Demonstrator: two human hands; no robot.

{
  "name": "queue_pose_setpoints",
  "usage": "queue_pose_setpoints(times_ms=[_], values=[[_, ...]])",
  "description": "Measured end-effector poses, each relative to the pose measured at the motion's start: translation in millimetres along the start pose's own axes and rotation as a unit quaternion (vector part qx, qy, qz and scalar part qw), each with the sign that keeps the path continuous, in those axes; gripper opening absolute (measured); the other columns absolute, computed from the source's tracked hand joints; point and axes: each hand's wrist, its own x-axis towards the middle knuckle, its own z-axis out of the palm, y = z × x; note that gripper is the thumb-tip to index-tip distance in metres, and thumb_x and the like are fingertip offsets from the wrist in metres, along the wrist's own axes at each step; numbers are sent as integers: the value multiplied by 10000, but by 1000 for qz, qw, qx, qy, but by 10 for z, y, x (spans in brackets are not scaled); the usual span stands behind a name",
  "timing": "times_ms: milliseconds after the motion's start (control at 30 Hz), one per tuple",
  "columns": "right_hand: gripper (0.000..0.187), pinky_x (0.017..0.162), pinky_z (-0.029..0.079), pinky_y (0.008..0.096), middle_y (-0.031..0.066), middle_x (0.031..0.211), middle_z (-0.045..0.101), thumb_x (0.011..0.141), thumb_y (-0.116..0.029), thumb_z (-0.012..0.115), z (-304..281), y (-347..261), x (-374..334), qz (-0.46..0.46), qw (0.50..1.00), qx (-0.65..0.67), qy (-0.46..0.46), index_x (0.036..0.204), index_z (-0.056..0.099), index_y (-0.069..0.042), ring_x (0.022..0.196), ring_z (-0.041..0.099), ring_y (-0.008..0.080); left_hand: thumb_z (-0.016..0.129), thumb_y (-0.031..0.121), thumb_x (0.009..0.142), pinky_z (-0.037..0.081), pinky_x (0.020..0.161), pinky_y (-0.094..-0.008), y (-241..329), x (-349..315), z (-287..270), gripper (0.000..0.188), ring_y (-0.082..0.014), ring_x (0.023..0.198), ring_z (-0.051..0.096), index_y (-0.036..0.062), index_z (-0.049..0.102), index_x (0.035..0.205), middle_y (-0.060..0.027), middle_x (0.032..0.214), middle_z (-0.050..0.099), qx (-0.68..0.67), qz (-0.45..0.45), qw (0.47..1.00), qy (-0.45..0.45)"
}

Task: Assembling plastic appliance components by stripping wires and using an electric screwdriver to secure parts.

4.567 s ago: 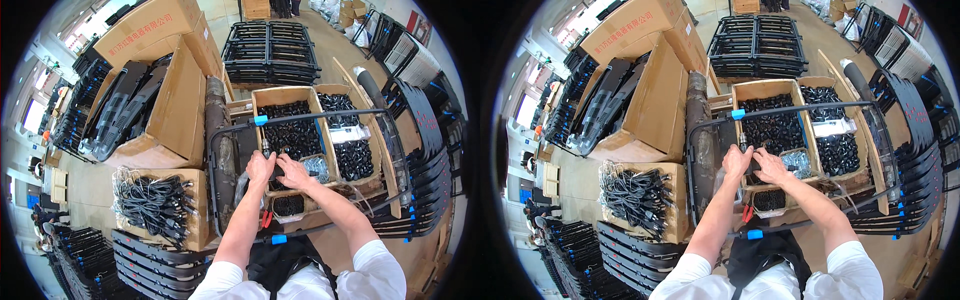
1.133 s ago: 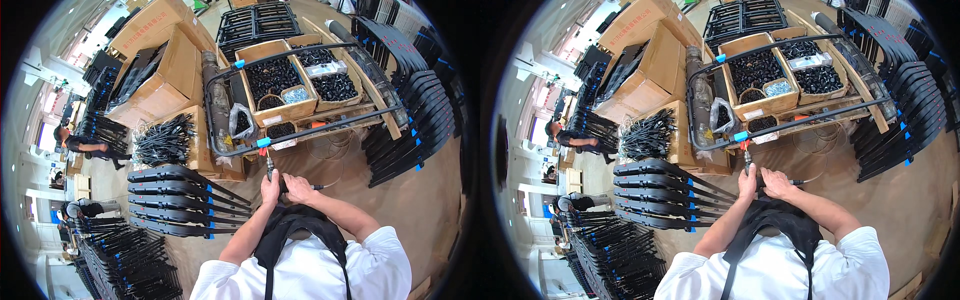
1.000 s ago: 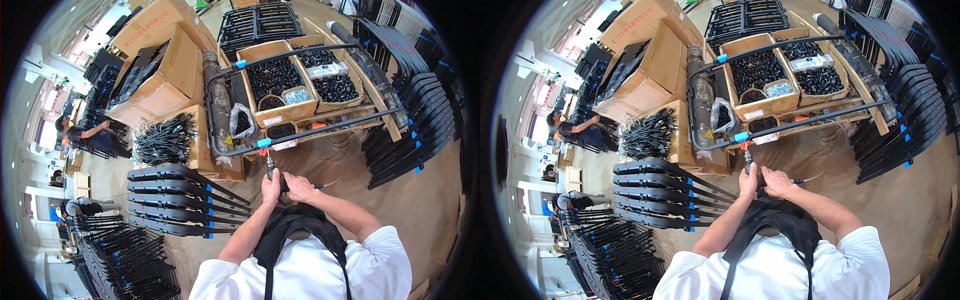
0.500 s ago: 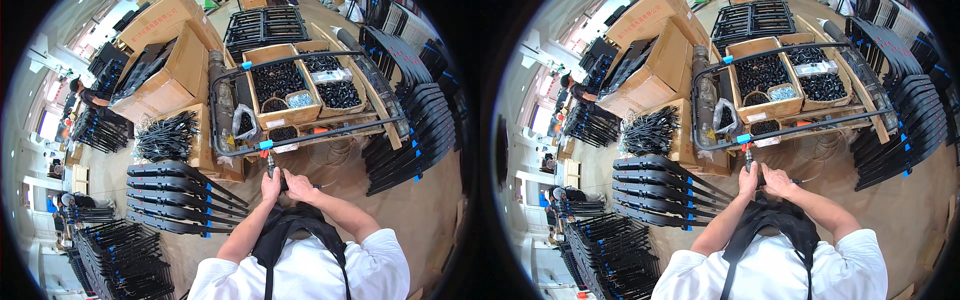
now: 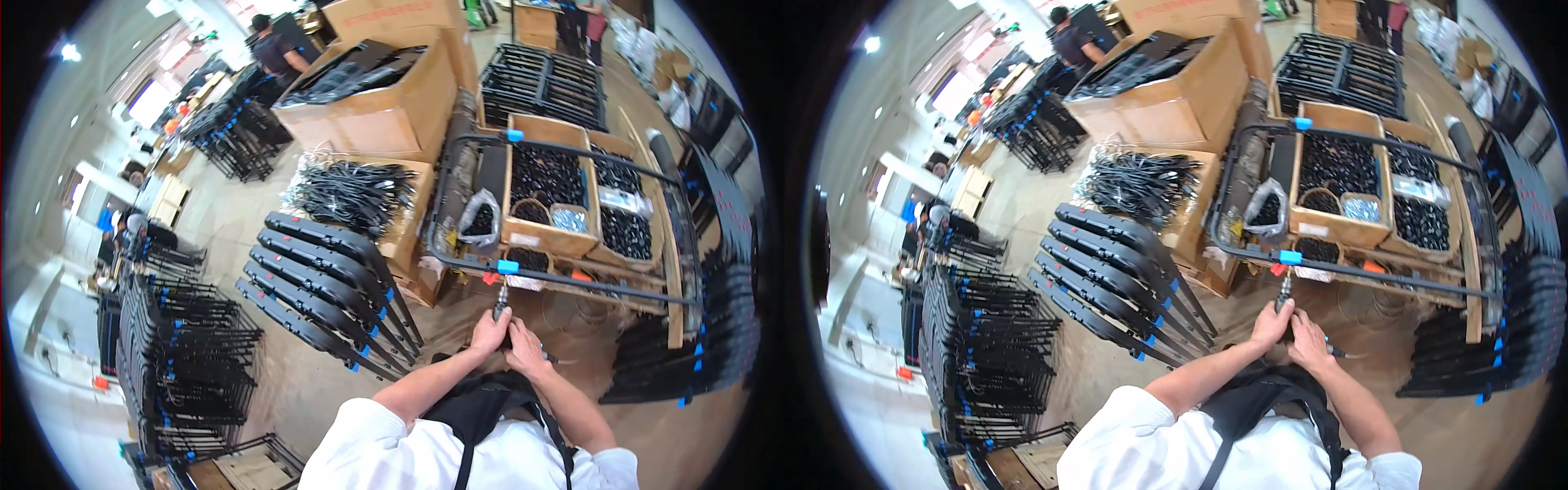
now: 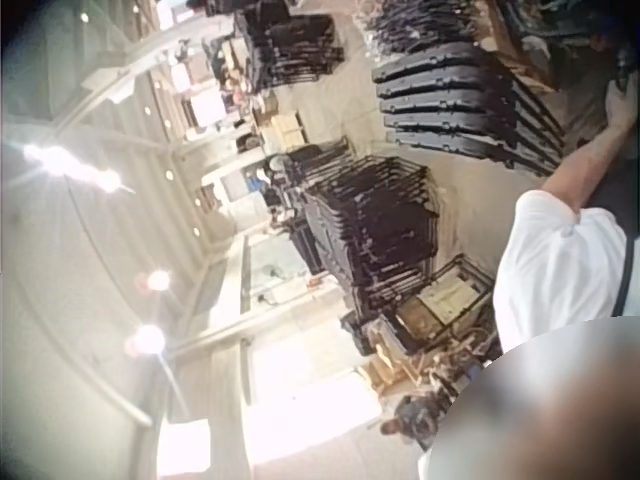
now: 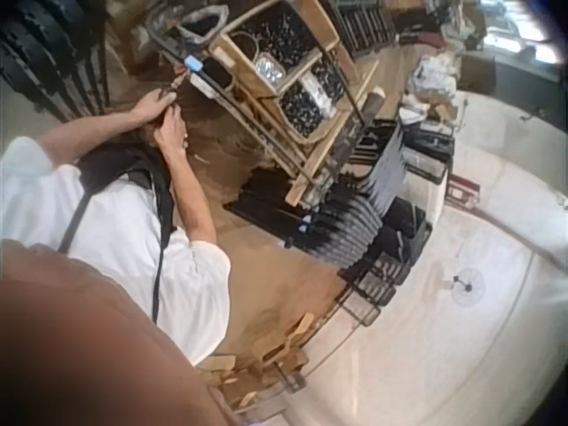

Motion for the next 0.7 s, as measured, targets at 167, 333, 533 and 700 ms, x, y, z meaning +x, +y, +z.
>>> queue_pose_setpoints(times_ms=[167, 333, 533, 700], values=[[648, 1031, 510, 542, 210, 1445, 537, 762, -68, 748, -80, -238, 20, 41, 999, -9, -34, 1371, 541, 7, 1210, 604, 467, 590, 619, 1013, 533, 949, -489, -40, -25, -120, 679, -417, 1106, 714, -30, 648, 1203, -284, 1119, 733, -11, -7, 999, -34], [636, 998, 524, 545, 213, 1433, 551, 762, -61, 748, -101, -220, -85, 53, 999, -10, -8, 1362, 546, 8, 1175, 617, 477, 578, 604, 1026, 524, 978, -459, 25, -95, -60, 669, -376, 1133, 700, -25, 625, 1251, -271, 1172, 718, -32, -46, 994, -97], [596, 912, 541, 544, 232, 1354, 577, 732, -43, 690, -68, -253, -131, 7, 999, -37, -13, 1313, 571, 14, 1087, 638, 463, 582, 603, 1038, 532, 924, -437, -212, -109, -157, 652, -300, 1059, 704, -22, 646, 1214, -223, 1115, 732, -44, -28, 993, -108], [699, 930, 547, 516, 212, 1239, 608, 741, -150, 724, -93, -102, -517, 99, 994, -27, -34, 1397, 526, -12, 1080, 652, 431, 561, 590, 1054, 528, 932, -436, -359, -14, -21, 634, -309, 1059, 704, -18, 657, 1206, -233, 1098, 736, 44, -22, 967, -249]])
